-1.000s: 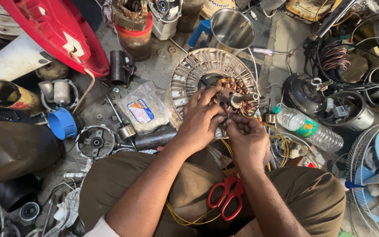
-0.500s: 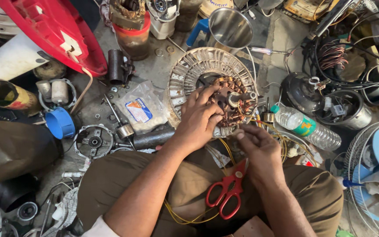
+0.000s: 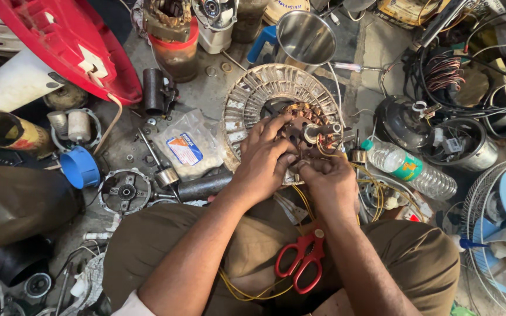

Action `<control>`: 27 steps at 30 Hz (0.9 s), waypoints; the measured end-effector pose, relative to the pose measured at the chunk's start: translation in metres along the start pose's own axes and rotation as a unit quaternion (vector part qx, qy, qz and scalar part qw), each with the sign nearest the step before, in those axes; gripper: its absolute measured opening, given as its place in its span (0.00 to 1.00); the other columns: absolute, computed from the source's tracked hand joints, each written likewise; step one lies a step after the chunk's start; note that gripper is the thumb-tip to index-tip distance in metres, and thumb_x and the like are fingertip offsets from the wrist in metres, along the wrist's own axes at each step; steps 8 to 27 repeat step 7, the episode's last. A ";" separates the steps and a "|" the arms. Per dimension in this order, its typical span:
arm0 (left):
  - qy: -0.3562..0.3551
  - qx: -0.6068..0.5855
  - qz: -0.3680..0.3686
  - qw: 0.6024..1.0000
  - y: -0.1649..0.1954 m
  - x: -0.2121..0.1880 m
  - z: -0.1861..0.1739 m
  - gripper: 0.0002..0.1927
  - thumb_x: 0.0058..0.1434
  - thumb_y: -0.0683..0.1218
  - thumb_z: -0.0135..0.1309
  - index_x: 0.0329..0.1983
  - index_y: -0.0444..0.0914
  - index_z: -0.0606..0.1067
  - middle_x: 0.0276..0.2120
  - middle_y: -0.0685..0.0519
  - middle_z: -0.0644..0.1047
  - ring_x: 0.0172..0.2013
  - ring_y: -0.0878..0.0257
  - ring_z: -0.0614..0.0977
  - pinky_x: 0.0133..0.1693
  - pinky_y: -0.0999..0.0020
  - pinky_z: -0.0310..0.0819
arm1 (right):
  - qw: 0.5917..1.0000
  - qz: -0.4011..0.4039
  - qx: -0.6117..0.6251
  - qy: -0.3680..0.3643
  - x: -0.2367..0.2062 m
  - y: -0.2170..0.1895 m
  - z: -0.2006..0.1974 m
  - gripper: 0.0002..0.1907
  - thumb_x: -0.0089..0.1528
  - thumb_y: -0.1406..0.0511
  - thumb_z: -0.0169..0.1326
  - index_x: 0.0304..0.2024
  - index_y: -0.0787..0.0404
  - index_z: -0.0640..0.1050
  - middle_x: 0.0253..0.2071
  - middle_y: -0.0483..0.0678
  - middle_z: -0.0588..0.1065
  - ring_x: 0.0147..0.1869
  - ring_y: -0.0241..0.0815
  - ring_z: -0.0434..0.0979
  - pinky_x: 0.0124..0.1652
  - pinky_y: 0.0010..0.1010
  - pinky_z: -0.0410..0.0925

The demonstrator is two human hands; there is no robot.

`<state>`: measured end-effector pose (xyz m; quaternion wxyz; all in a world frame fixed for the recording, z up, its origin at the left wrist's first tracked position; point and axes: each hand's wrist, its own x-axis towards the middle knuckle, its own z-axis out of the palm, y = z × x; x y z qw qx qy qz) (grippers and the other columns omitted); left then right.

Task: The person sits on the floor of a cluttered repair workshop and threads yellow insulated wire through the copper coil slots of a fan motor stator, pressing the wire into place with a screwdriver. They reposition the stator, continue routing the wire around the coils, and later cut the wire with scissors.

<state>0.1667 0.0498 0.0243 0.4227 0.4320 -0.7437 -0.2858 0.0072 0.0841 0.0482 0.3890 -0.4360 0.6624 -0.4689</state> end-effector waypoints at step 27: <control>0.016 0.002 0.012 1.000 -0.004 -0.003 0.006 0.06 0.60 0.45 0.61 0.39 0.42 0.79 0.72 0.55 0.61 0.71 0.41 0.59 0.64 0.36 0.54 | 0.990 0.110 0.083 0.032 -0.012 0.008 -0.024 0.24 0.56 0.73 0.59 0.55 0.73 0.73 0.37 0.50 0.79 0.38 0.42 0.81 0.39 0.31 0.74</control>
